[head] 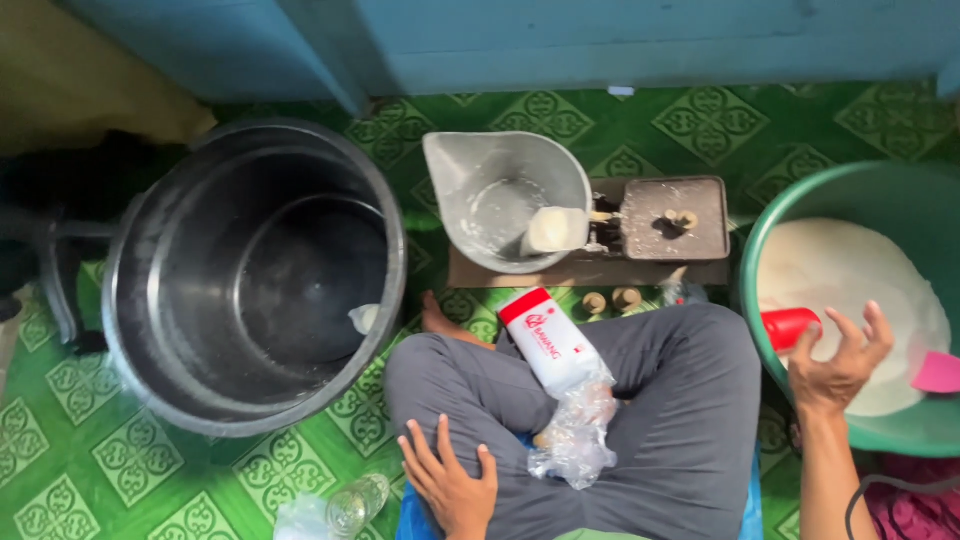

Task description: Manually packaging white powder from a large basin into individual plastic bags using a scoop and a measuring container.

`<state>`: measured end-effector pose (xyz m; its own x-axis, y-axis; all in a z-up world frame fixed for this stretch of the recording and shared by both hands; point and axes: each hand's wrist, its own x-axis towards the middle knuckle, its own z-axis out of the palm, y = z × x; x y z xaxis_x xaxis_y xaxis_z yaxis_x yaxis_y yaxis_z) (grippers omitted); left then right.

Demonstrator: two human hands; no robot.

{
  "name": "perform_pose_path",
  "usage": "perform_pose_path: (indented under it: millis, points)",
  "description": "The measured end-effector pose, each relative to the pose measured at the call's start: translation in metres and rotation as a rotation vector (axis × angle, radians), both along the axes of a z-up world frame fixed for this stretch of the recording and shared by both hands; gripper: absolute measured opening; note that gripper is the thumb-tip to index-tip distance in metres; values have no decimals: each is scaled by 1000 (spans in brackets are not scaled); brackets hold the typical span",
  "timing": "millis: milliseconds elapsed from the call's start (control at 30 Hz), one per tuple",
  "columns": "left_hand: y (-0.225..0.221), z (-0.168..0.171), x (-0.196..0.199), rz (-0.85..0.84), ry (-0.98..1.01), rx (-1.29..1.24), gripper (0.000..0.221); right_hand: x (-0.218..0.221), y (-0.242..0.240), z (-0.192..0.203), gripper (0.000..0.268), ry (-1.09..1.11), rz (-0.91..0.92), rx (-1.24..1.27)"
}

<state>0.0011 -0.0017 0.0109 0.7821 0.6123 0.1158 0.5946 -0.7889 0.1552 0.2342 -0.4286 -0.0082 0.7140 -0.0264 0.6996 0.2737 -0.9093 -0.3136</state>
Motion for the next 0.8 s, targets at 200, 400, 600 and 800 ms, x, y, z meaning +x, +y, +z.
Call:
perform_pose_path:
  millis: [200,400,600,800]
  points:
    - [5,-3,-3,-7,28,-35,69,0,42,29,23,-80,-76,18]
    - [7,-1,-4,-22,55,-62,70,19,135,68,23,-74,118,185]
    - [8,2,-4,-36,62,-59,68,49,223,107,22,262,316,359]
    - [6,11,4,-45,8,-47,69,92,269,147,35,572,429,308]
